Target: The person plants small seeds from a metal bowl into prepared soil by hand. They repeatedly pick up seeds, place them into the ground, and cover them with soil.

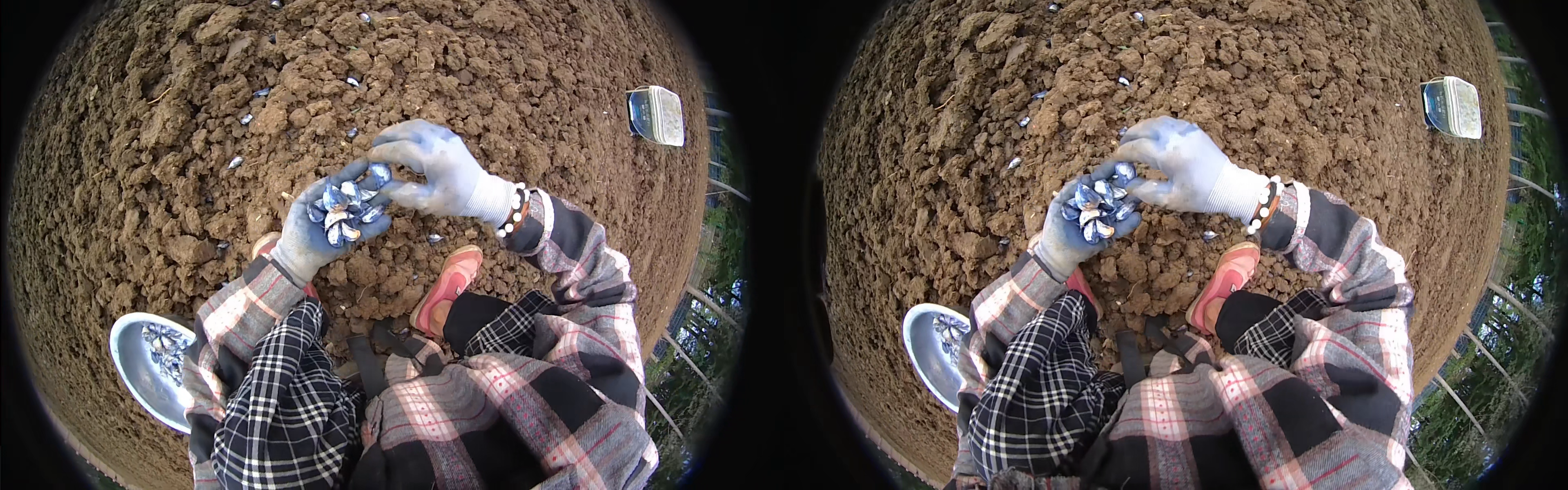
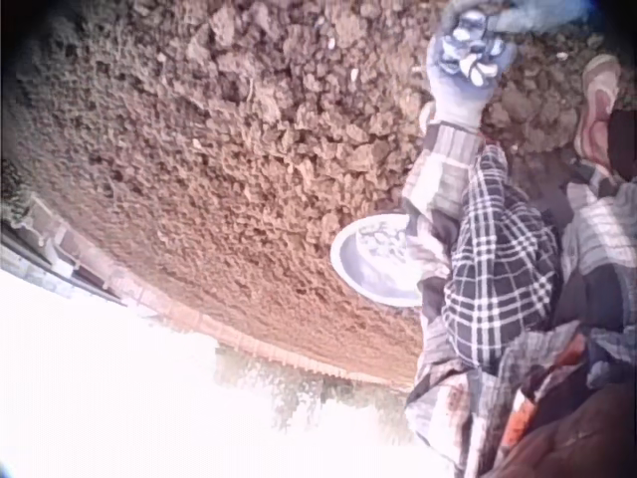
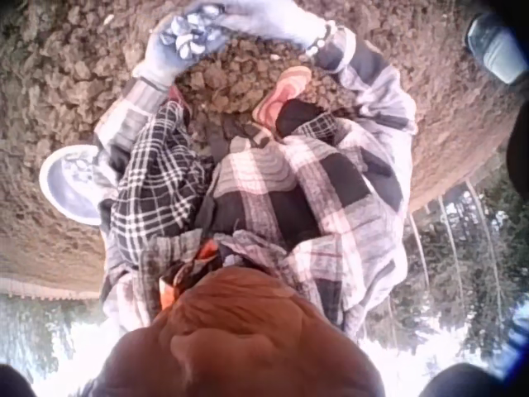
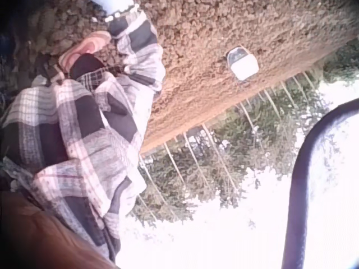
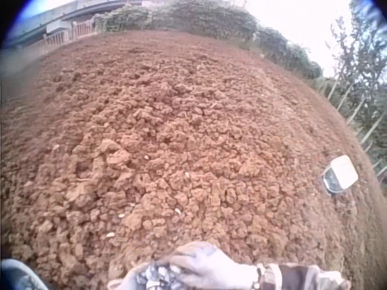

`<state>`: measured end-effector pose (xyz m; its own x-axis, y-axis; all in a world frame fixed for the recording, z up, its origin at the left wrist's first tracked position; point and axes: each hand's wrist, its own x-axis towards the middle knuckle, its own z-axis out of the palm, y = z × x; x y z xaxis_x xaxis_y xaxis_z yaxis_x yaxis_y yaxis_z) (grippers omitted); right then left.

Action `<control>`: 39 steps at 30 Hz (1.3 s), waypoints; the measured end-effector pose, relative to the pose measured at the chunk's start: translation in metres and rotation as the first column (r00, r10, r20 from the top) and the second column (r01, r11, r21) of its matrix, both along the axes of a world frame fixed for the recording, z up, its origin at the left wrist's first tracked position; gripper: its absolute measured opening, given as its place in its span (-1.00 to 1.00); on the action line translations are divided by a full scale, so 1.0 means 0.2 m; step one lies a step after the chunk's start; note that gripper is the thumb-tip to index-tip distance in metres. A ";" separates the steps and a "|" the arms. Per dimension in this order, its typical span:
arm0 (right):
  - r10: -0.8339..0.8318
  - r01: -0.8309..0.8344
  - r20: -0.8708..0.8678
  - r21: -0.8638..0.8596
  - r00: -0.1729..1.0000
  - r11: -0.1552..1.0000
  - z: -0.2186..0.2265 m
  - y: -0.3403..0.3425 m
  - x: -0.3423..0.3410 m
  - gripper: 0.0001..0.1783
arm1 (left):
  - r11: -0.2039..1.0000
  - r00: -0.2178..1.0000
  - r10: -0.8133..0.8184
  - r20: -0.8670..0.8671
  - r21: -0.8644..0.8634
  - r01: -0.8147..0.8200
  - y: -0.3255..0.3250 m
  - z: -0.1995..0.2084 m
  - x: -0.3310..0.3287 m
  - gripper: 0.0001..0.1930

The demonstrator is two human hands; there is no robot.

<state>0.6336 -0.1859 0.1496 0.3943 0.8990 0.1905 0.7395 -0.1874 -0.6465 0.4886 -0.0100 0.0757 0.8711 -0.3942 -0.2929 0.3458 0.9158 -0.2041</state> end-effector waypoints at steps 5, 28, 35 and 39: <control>-0.236 0.233 -0.001 -0.168 0.972 0.958 0.38 -0.31 0.03 -0.71 | 0.985 0.981 -0.173 0.083 -0.008 0.175 -0.15 0.13 0.05 -0.59; 0.021 0.379 0.449 -0.778 0.893 0.501 -0.54 -0.66 -0.22 -0.83 | 0.972 0.954 -0.210 -0.215 0.058 0.227 -0.31 0.00 0.03 -0.64; 0.113 0.364 0.461 -0.809 0.880 0.462 -0.62 -0.57 -0.27 -0.82 | 0.989 0.965 -0.110 -0.238 0.074 0.131 -0.21 0.02 0.00 -0.64; 0.057 0.411 0.509 -0.751 0.859 0.517 -0.65 -0.55 -0.31 -0.84 | 0.995 0.979 -0.056 -0.197 0.073 0.072 -0.22 0.01 0.00 -0.64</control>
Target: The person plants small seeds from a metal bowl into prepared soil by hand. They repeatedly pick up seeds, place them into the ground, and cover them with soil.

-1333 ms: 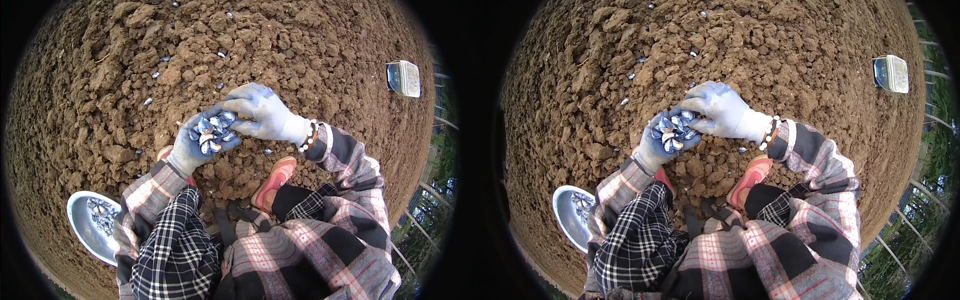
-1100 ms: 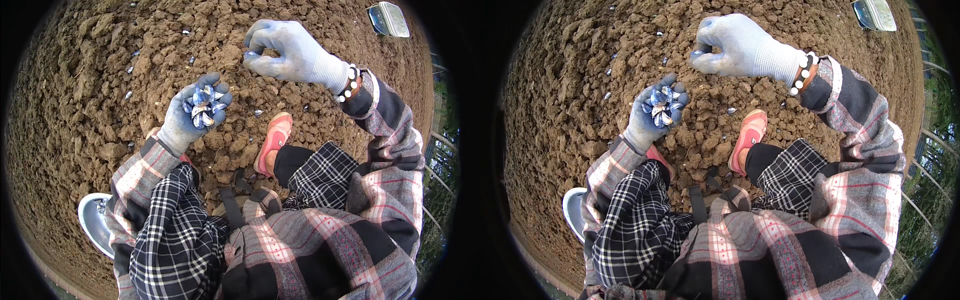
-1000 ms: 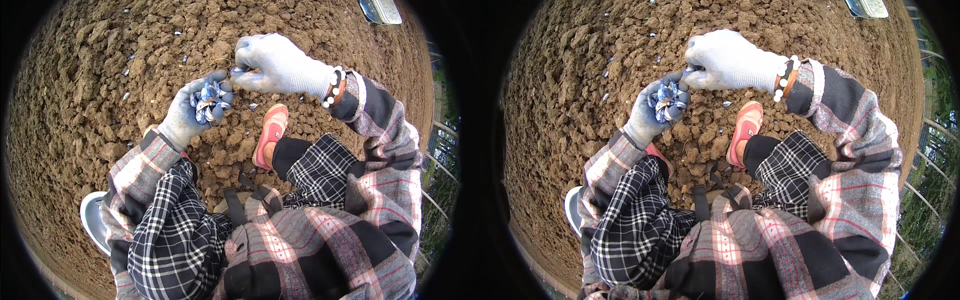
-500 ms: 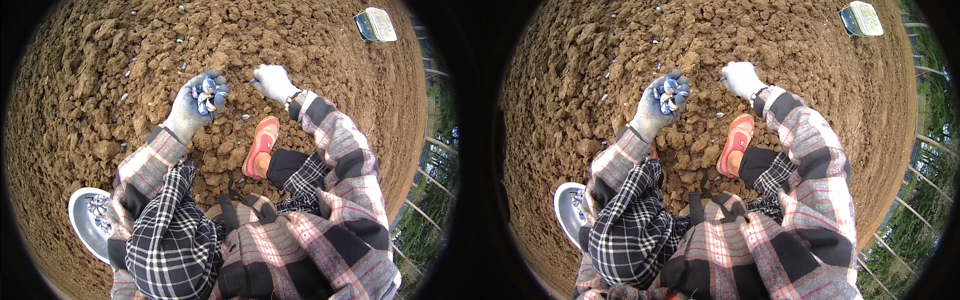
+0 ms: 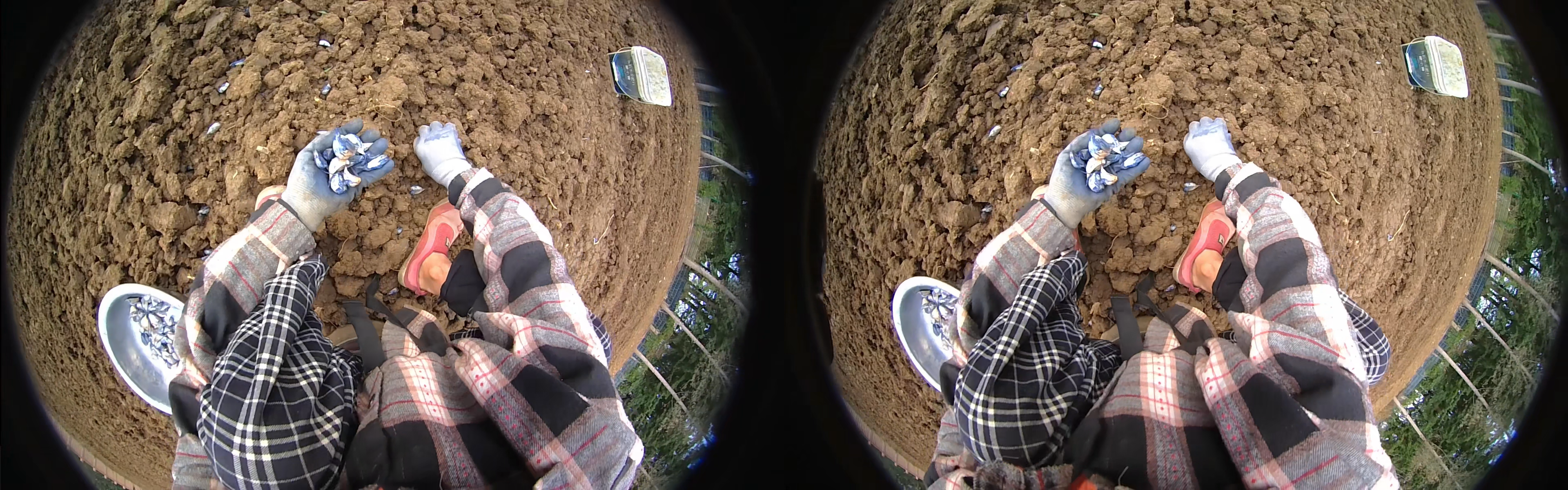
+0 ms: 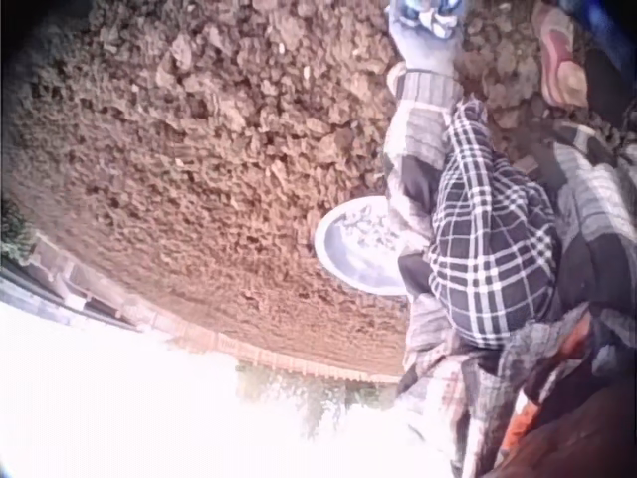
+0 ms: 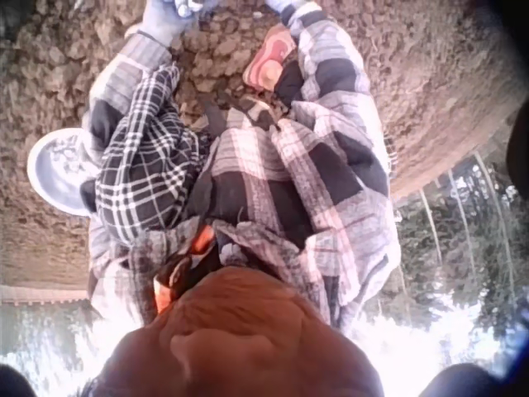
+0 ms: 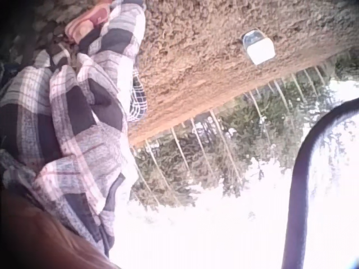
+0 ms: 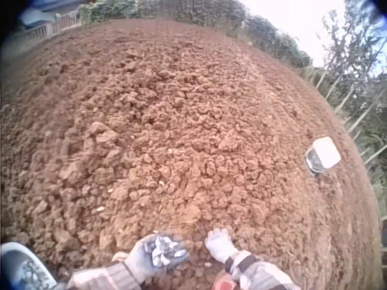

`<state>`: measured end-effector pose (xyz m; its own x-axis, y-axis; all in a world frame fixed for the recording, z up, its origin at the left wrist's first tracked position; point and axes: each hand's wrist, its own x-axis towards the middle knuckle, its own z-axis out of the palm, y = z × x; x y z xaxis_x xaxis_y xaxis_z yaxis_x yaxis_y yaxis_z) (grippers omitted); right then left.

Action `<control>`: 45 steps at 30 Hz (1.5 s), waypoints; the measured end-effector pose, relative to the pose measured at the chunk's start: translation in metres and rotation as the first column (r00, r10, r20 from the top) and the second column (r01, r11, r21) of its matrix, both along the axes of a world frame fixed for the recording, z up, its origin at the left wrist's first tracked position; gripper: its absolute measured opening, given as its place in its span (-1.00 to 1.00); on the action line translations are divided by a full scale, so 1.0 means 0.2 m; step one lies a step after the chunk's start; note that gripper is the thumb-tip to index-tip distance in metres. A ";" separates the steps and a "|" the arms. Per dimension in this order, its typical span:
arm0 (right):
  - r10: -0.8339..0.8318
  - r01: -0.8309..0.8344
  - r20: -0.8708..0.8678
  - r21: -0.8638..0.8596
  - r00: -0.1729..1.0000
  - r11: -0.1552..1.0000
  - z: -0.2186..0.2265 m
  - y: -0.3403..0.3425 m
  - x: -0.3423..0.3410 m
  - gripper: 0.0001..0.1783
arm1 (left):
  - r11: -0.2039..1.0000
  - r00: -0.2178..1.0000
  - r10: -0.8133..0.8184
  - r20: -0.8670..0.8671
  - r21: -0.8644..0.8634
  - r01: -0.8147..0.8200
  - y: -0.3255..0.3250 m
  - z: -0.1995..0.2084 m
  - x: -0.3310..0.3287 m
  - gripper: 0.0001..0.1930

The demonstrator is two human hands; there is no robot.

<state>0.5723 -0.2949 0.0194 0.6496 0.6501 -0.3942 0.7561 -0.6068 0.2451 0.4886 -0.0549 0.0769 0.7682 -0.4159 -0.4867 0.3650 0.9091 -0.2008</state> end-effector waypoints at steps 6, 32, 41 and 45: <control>-0.184 0.186 -0.024 0.130 0.983 0.974 0.26 -0.01 -0.01 -0.73 | 0.996 0.997 0.012 0.077 -0.089 -0.005 -0.05 -0.13 -0.02 -0.65; -0.521 0.516 -0.040 0.226 0.853 0.826 -0.02 -0.01 0.34 -0.80 | 0.999 0.990 0.042 -0.132 0.020 -0.040 -0.04 -0.14 -0.05 -0.68; -0.598 0.640 -0.242 0.177 0.764 0.748 -0.03 -0.01 0.42 -0.75 | 0.998 0.981 0.016 -0.191 0.071 -0.002 -0.04 -0.15 -0.04 -0.68; -0.653 0.675 -0.207 0.057 0.729 0.736 0.04 0.05 0.43 -0.70 | 0.997 0.988 0.028 -0.149 0.075 -0.017 -0.06 -0.11 0.00 -0.67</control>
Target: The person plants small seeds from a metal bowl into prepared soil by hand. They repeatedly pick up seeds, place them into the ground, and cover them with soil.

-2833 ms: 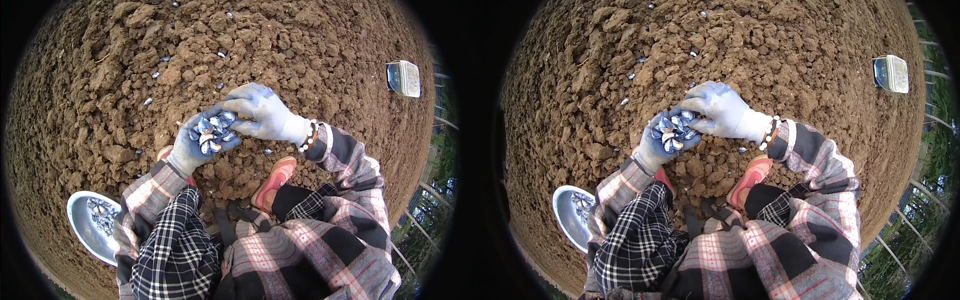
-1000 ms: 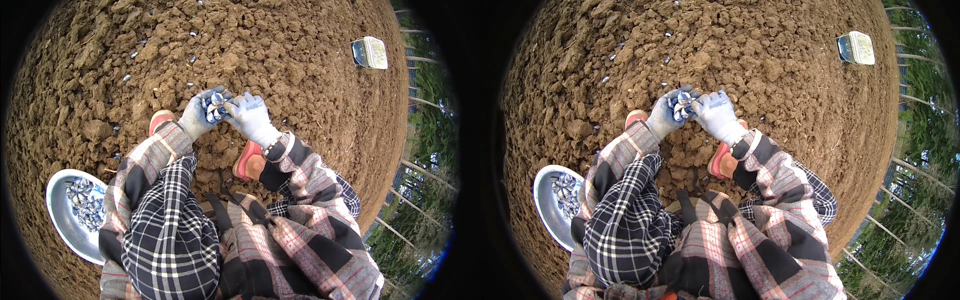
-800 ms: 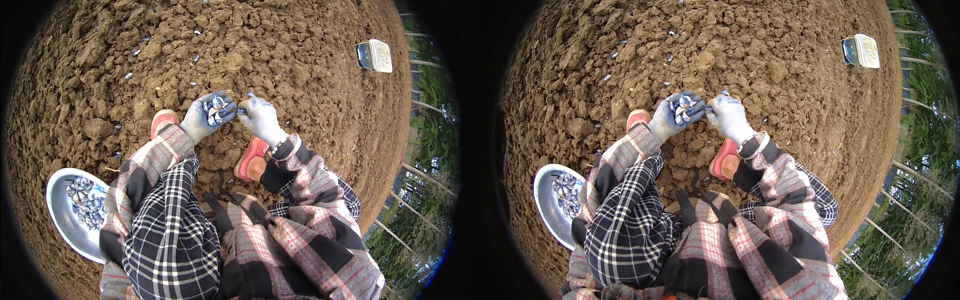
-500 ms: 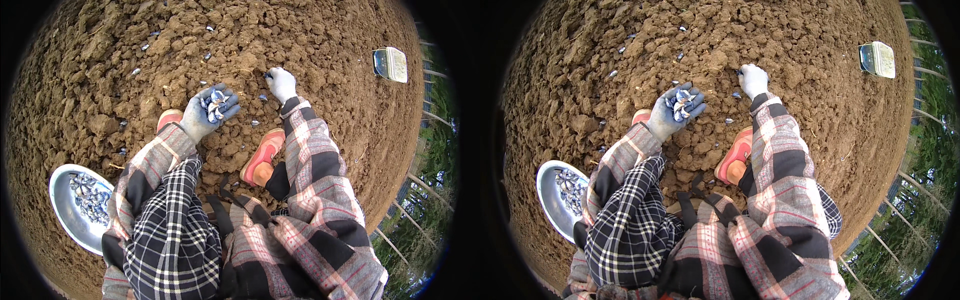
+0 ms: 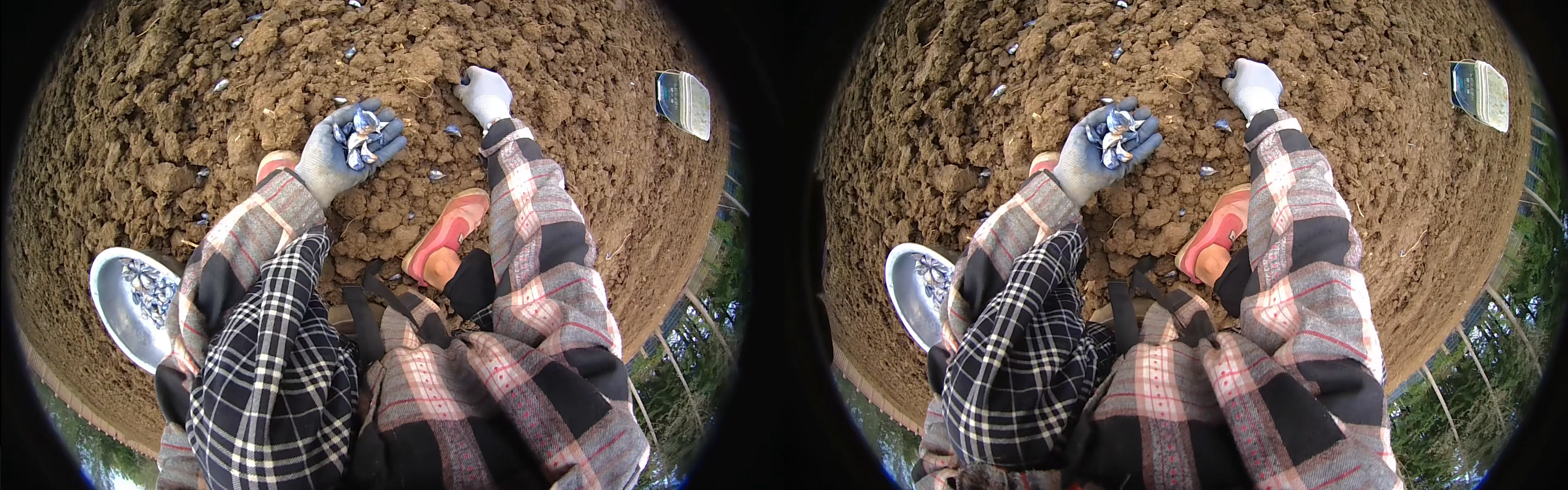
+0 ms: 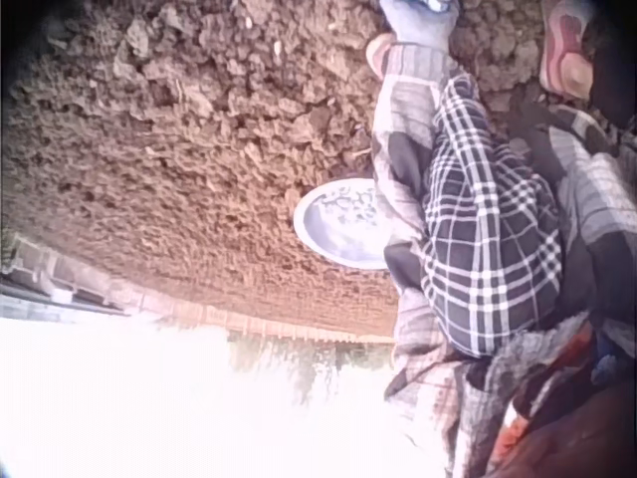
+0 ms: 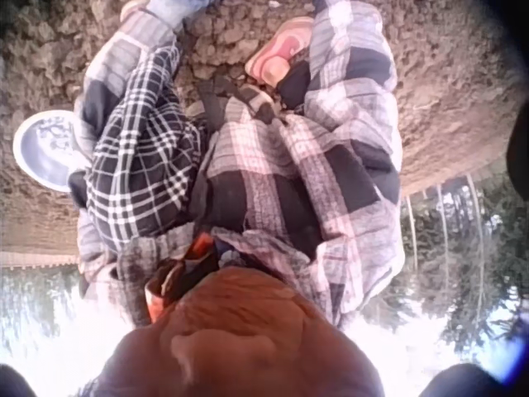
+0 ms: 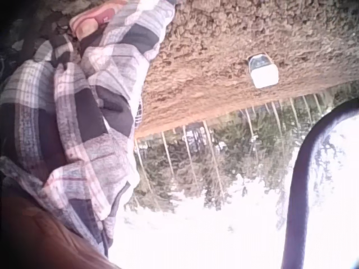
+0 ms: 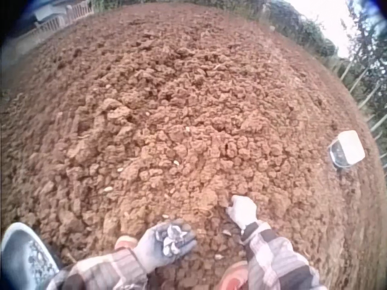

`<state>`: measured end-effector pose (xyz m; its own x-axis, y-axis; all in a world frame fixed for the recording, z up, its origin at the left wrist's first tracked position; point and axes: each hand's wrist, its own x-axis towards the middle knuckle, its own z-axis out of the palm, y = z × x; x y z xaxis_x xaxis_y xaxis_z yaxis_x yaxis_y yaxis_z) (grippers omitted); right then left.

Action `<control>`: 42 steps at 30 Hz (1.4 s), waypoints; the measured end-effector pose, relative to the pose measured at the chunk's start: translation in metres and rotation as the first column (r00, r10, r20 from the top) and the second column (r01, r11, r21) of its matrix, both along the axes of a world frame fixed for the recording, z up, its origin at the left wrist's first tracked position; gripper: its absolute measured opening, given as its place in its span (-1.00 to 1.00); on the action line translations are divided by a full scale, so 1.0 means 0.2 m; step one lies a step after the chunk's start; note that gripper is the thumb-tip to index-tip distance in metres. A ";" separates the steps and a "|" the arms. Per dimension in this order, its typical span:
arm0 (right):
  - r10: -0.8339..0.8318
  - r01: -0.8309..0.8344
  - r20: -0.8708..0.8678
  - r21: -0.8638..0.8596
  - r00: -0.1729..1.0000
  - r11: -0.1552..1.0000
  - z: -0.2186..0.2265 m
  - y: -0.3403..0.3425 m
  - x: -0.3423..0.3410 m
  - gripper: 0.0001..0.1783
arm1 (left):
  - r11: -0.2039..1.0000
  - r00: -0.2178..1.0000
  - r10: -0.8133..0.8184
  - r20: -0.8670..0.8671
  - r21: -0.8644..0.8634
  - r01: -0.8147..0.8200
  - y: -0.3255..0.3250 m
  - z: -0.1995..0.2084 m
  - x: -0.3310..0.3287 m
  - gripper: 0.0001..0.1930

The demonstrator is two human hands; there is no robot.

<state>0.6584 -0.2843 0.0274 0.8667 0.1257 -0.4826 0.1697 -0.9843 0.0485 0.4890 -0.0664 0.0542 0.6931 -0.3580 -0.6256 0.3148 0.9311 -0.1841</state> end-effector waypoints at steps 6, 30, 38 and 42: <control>0.178 -0.179 -0.011 -0.054 0.984 0.982 -0.03 -0.02 0.00 -0.72 | 0.989 0.994 -0.022 0.108 -0.140 0.037 -0.02 -0.02 0.02 -0.66; 0.079 0.149 -0.268 0.731 0.960 0.666 0.40 0.24 -0.50 -0.57 | 0.925 0.916 -0.368 0.160 0.163 0.343 -0.04 -0.05 -0.04 -0.72; 0.101 0.012 -0.126 0.682 0.987 0.732 0.41 0.12 -0.32 -0.74 | 0.824 0.879 -0.471 0.074 0.392 0.409 -0.08 0.03 0.04 -0.71; -0.183 0.071 0.114 0.631 0.977 0.773 0.15 0.00 0.20 -0.78 | 0.947 0.943 -0.297 0.152 0.174 0.270 0.02 -0.04 0.07 -0.64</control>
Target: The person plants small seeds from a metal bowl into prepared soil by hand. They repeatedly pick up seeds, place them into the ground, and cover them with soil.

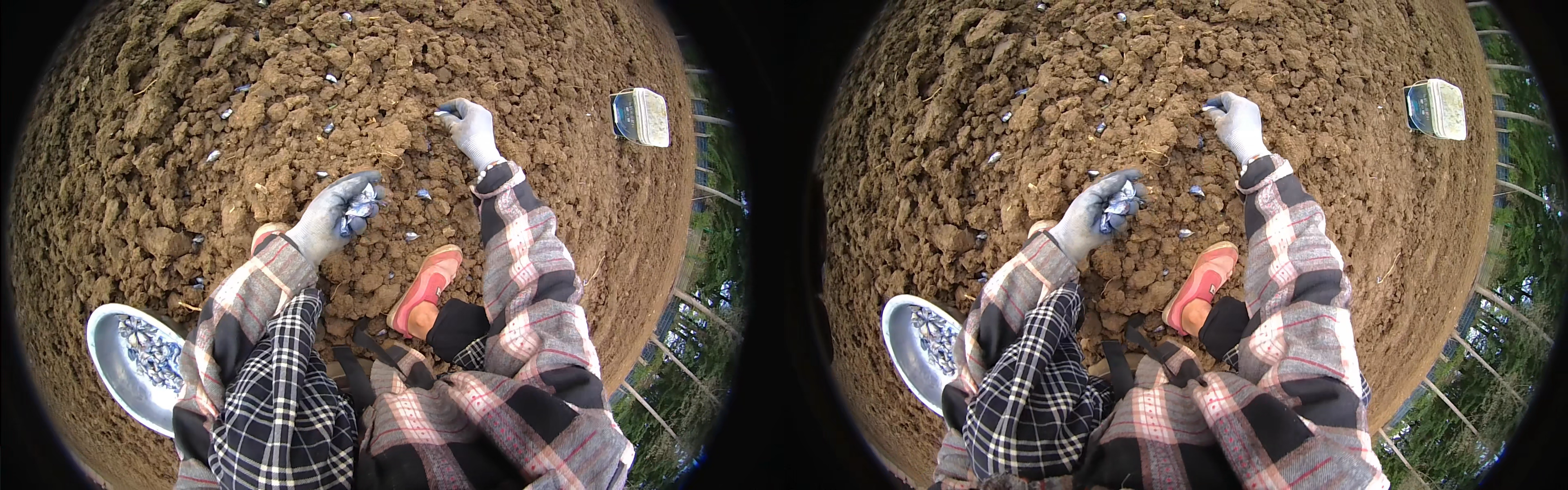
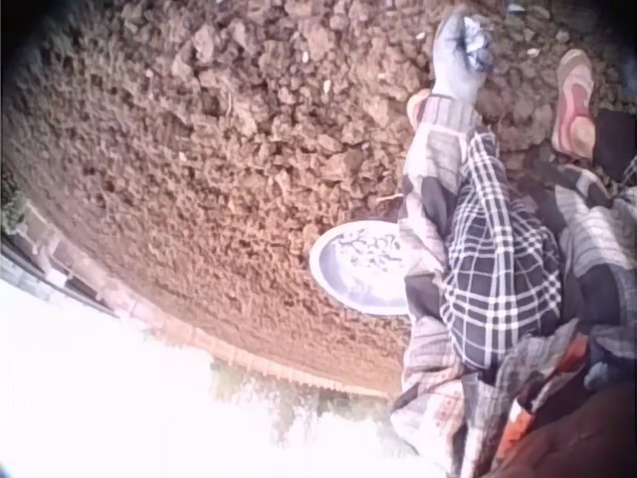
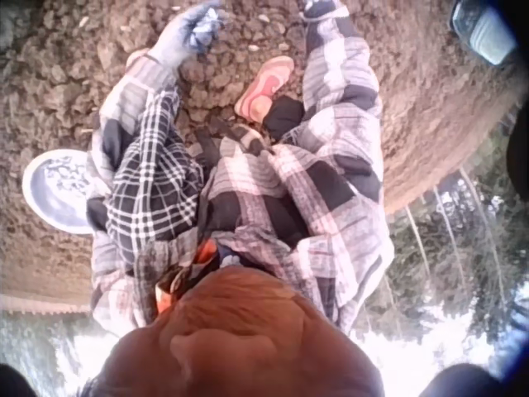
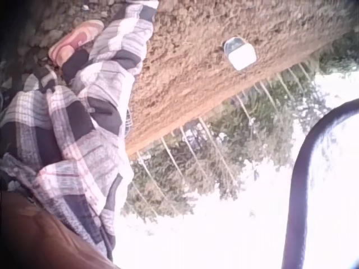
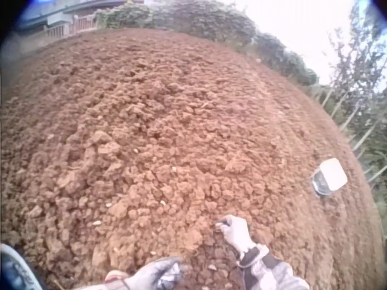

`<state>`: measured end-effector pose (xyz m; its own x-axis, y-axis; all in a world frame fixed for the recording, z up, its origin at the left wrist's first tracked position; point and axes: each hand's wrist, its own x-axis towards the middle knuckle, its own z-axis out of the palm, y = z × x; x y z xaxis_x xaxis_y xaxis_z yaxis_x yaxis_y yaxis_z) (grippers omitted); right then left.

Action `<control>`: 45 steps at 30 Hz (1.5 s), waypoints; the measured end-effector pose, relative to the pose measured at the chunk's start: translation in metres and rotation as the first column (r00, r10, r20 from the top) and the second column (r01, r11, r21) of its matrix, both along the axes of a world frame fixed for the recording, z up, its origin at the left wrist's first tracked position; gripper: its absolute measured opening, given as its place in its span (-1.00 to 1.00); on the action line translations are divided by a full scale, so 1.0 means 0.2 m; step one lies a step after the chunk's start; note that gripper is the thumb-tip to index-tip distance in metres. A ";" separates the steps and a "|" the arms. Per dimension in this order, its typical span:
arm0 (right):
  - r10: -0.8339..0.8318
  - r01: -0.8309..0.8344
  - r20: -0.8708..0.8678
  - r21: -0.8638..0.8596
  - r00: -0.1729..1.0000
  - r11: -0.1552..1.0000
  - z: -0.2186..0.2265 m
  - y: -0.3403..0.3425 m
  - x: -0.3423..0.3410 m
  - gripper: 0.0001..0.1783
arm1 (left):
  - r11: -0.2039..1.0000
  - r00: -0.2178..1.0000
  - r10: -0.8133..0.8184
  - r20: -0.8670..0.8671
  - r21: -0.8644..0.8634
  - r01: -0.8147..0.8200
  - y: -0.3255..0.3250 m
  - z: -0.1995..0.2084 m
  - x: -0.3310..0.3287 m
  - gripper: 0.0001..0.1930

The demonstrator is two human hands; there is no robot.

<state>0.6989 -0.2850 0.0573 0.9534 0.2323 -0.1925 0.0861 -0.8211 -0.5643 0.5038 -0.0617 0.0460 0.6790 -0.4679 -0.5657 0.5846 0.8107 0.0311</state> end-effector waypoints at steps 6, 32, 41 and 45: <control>0.237 -0.204 -0.043 -0.671 0.971 0.713 -0.16 0.10 0.27 -0.74 | 0.938 0.982 0.182 -0.054 -0.289 -0.190 0.05 0.03 0.02 -0.58; 0.368 -0.326 0.107 -0.286 0.924 0.901 0.23 0.13 -0.11 -0.66 | 0.964 0.980 0.184 0.080 -0.212 -0.163 0.00 0.01 0.07 -0.52; 0.743 -0.740 -0.007 -0.093 0.670 0.666 0.26 0.25 -0.46 -0.67 | 0.942 0.995 0.077 -0.060 -0.322 -0.092 -0.09 0.01 0.02 -0.63; 0.706 -0.706 0.027 0.070 0.707 0.704 0.26 0.22 -0.44 -0.72 | 0.935 0.997 0.045 -0.067 -0.350 -0.065 -0.09 0.00 0.05 -0.64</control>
<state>0.6116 -0.2416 0.1092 0.5044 0.8503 -0.1500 0.6236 -0.4789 -0.6178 0.5134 -0.0801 0.0462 0.6810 -0.6065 -0.4103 0.5311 0.7949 -0.2935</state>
